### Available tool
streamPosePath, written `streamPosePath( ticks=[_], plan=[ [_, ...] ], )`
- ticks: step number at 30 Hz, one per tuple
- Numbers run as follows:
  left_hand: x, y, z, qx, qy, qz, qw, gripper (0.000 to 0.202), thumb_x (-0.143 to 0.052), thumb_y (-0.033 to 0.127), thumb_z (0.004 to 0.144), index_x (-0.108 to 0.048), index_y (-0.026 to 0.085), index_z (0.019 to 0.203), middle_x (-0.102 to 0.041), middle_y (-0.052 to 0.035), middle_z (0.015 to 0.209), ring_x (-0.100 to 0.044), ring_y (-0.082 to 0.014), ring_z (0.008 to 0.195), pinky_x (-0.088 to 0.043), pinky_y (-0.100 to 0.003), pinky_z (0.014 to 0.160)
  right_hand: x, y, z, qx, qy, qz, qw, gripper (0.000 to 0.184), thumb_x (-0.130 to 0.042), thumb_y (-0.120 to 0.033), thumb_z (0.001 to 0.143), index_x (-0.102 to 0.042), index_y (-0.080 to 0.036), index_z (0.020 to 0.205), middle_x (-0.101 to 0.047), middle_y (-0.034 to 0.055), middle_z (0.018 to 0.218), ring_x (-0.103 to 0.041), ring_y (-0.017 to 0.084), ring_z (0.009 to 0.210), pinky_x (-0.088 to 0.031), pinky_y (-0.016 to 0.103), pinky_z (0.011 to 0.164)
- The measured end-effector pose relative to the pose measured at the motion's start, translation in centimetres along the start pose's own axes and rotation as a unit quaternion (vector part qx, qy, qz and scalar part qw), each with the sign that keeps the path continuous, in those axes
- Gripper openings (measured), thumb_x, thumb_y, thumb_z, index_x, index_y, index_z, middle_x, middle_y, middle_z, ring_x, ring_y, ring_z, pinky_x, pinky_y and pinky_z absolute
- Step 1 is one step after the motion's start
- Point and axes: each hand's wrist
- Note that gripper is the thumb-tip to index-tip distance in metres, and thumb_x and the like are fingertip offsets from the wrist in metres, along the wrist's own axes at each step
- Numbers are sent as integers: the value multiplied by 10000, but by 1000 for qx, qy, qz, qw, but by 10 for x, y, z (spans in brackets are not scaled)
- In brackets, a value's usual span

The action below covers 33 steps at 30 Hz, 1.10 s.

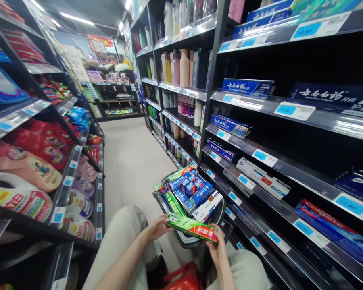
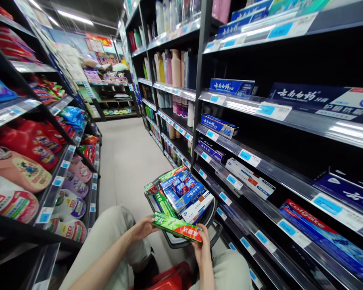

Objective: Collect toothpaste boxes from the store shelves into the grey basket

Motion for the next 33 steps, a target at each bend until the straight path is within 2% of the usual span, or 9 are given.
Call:
streamPosePath(
  ticks=[3,7,12,16,18,22,27,30,33],
  plan=[
    [1,0,2,-19,-18,-2,1000,393,-616,138,636,-652,161,1027,-683,-93,1078,-544,-289,1141,-340,-449,1032,0,2,2,-39,44,-21,998,388,-828,-388,518,-686,-226,841,-698,8,797,-632,185,706,-531,316,622],
    [-4,5,1,-42,-47,-7,998,554,-594,105,586,-614,192,1133,-641,-78,1175,-490,-300,1203,-337,-432,1024,-1,0,1,-29,7,-54,998,367,-832,-381,536,-713,-194,828,-713,36,801,-621,157,646,-490,244,550],
    [-11,12,-4,-44,-77,-5,996,669,-564,68,529,-596,248,1172,-613,-50,1218,-483,-315,1202,-370,-414,986,-5,-3,-4,-12,-37,-45,998,397,-829,-378,549,-708,-193,878,-724,25,838,-646,153,662,-502,235,595],
    [-10,14,-6,-26,-96,5,995,725,-558,47,506,-584,279,1192,-611,-41,1223,-490,-317,1183,-395,-422,961,-6,0,-4,-95,15,-10,995,390,-807,-445,555,-690,-182,818,-712,12,733,-659,189,659,-525,292,591],
    [-9,14,-6,-22,-96,8,995,726,-565,36,514,-585,300,1190,-609,-31,1228,-482,-312,1192,-397,-411,960,-5,1,-3,-114,28,-20,993,386,-822,-409,505,-677,-174,776,-704,18,678,-655,200,624,-527,307,577],
    [-7,11,-3,-24,-74,-3,997,758,-608,68,539,-528,295,1258,-601,-40,1234,-506,-292,1169,-389,-407,972,-4,-2,-2,-72,12,-35,997,409,-830,-295,443,-662,-190,801,-708,6,704,-640,186,592,-509,278,543],
    [-4,6,2,-19,-28,-12,999,617,-614,201,738,-448,258,1330,-615,-74,1187,-553,-264,1124,-381,-415,974,-6,-2,-2,-15,-22,-57,998,387,-813,-261,510,-660,-213,862,-720,8,861,-657,177,681,-515,264,599],
    [-3,5,3,-17,-17,-10,1000,616,-630,123,709,-488,257,1292,-641,-64,1145,-552,-271,1132,-377,-395,970,-4,0,0,-6,-38,-57,998,383,-815,-250,523,-674,-219,878,-714,6,923,-660,180,728,-525,274,637],
    [-4,5,4,-24,-27,-15,999,628,-645,77,648,-531,255,1240,-652,-56,1129,-533,-296,1156,-374,-401,972,-2,3,2,-2,-21,-50,999,366,-822,-269,524,-694,-219,863,-713,-1,953,-662,174,778,-529,267,680]
  ],
)
Point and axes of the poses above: each hand's wrist, its own z-axis towards the middle knuckle, its own x-axis out of the back of the hand, y = z × x
